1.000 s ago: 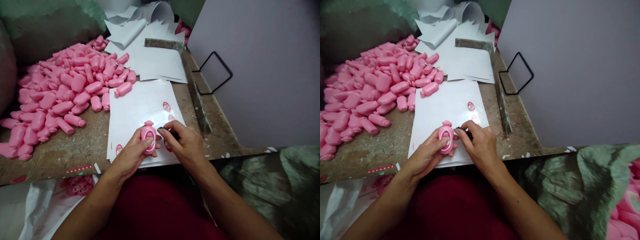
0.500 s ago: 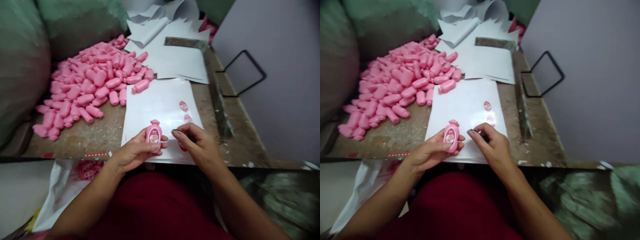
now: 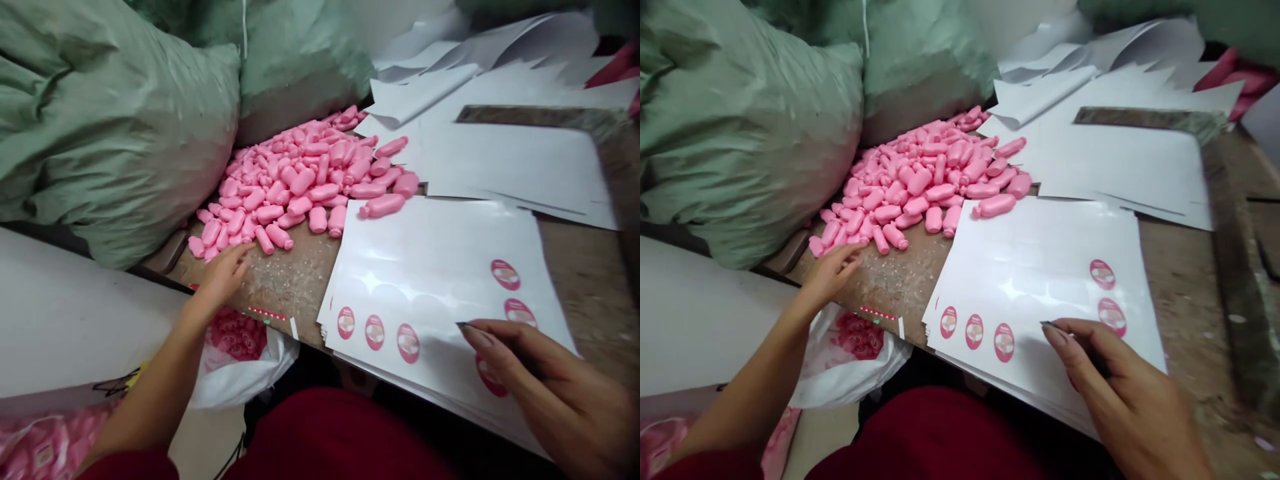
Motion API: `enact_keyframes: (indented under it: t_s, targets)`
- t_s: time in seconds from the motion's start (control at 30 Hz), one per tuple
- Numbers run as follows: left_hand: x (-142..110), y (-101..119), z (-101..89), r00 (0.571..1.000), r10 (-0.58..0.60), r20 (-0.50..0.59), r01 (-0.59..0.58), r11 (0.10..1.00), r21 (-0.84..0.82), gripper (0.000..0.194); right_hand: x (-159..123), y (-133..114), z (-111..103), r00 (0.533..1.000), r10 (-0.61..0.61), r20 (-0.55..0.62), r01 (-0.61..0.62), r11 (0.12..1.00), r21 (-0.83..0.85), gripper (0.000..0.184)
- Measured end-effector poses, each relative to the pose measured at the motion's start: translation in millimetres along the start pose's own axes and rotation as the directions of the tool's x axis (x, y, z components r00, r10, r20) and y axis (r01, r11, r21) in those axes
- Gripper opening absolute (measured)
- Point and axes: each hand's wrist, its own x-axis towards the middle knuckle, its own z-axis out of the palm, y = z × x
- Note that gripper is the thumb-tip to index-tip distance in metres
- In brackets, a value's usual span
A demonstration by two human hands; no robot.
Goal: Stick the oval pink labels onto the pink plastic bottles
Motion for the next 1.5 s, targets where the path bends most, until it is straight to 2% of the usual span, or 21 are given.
enact_keyframes:
  t_s: [0.07, 0.13, 0.23, 0.37, 0.5, 0.57, 0.6, 0.63, 0.67, 0.7, 0.73, 0.77, 0.8, 0.83, 0.9, 0.97, 1.07, 1.3, 1.5]
  targets:
    - [34, 9, 12.9, 0.998, 0.045, -0.045, -0.043, 0.998, 0.039, 0.049, 0, -5, -3, 0.999, -0.020, 0.040, 0.020, 1.000, -0.004, 0.050]
    - [54, 16, 17.9, 0.995, 0.088, -0.039, -0.085, 0.995, 0.058, 0.042, -4, -9, -6, 0.997, -0.023, 0.078, 0.022, 1.000, 0.007, 0.045]
    - [57, 22, 17.4, 0.992, 0.123, -0.035, -0.121, 0.991, 0.061, 0.031, -10, -9, -7, 0.997, 0.019, 0.074, -0.020, 1.000, 0.014, 0.037]
    - [44, 21, 20.9, 0.988, 0.115, -0.102, -0.112, 0.993, 0.034, 0.028, -12, -7, -2, 0.995, -0.051, 0.089, 0.057, 0.996, -0.066, 0.028]
    - [39, 16, 29.9, 0.983, -0.018, -0.181, 0.011, 0.999, -0.040, 0.014, -14, -9, 5, 0.973, -0.199, 0.114, 0.218, 0.955, -0.201, 0.021]
    - [37, 19, 31.5, 0.966, -0.131, -0.223, 0.098, 0.983, -0.154, 0.020, -14, -11, 9, 0.963, -0.238, 0.127, 0.264, 0.928, -0.264, 0.019]
    - [35, 24, 31.7, 0.949, -0.187, -0.253, 0.114, 0.954, -0.278, 0.028, -14, -11, 12, 0.961, -0.245, 0.128, 0.272, 0.916, -0.295, 0.017]
    - [32, 32, 31.8, 0.931, -0.243, -0.272, 0.101, 0.889, -0.447, 0.039, -14, -11, 15, 0.961, -0.245, 0.125, 0.273, 0.906, -0.323, 0.016]
    - [28, 43, 32.4, 0.924, -0.289, -0.250, 0.066, 0.767, -0.639, 0.049, -14, -11, 17, 0.963, -0.241, 0.118, 0.268, 0.899, -0.347, 0.015]
    - [24, 58, 33.7, 0.935, -0.309, -0.177, 0.039, 0.583, -0.812, 0.055, -14, -11, 19, 0.965, -0.238, 0.111, 0.262, 0.893, -0.366, 0.014]
    - [19, 75, 36.1, 0.954, -0.294, -0.064, 0.048, 0.357, -0.933, 0.053, -14, -11, 21, 0.967, -0.235, 0.103, 0.257, 0.888, -0.381, 0.013]
    - [14, 95, 39.7, 0.974, -0.211, 0.088, 0.122, 0.155, -0.980, 0.045, -14, -11, 22, 0.968, -0.233, 0.096, 0.252, 0.885, -0.392, 0.012]
    - [9, 115, 44.6, 0.967, -0.128, 0.218, 0.222, 0.020, -0.975, 0.039, -15, -10, 22, 0.969, -0.232, 0.089, 0.248, 0.882, -0.401, 0.012]
    - [5, 134, 50.6, 0.946, -0.072, 0.315, 0.309, -0.079, -0.948, 0.036, -15, -10, 22, 0.969, -0.233, 0.086, 0.247, 0.880, -0.407, 0.012]
    - [-2, 166, 65.0, 0.899, 0.017, 0.437, 0.432, -0.186, -0.882, 0.031, -15, -11, 22, 0.967, -0.243, 0.080, 0.254, 0.877, -0.407, 0.011]
    - [-6, 187, 79.6, 0.864, 0.075, 0.497, 0.501, -0.219, -0.837, 0.030, -16, -11, 21, 0.961, -0.266, 0.072, 0.272, 0.871, -0.409, 0.012]
    - [-9, 197, 94.6, 0.841, 0.105, 0.531, 0.541, -0.207, -0.815, 0.033, -17, -13, 22, 0.954, -0.298, 0.042, 0.287, 0.856, -0.430, 0.014]
    - [-9, 198, 95.8, 0.878, 0.093, 0.470, 0.478, -0.135, -0.868, 0.045, -18, -17, 24, 0.958, -0.285, 0.036, 0.270, 0.847, -0.457, 0.017]
    - [-13, 202, 97.4, 0.878, 0.090, 0.470, 0.478, -0.146, -0.866, 0.048, -16, -22, 23, 0.974, -0.215, 0.069, 0.222, 0.866, -0.449, 0.019]
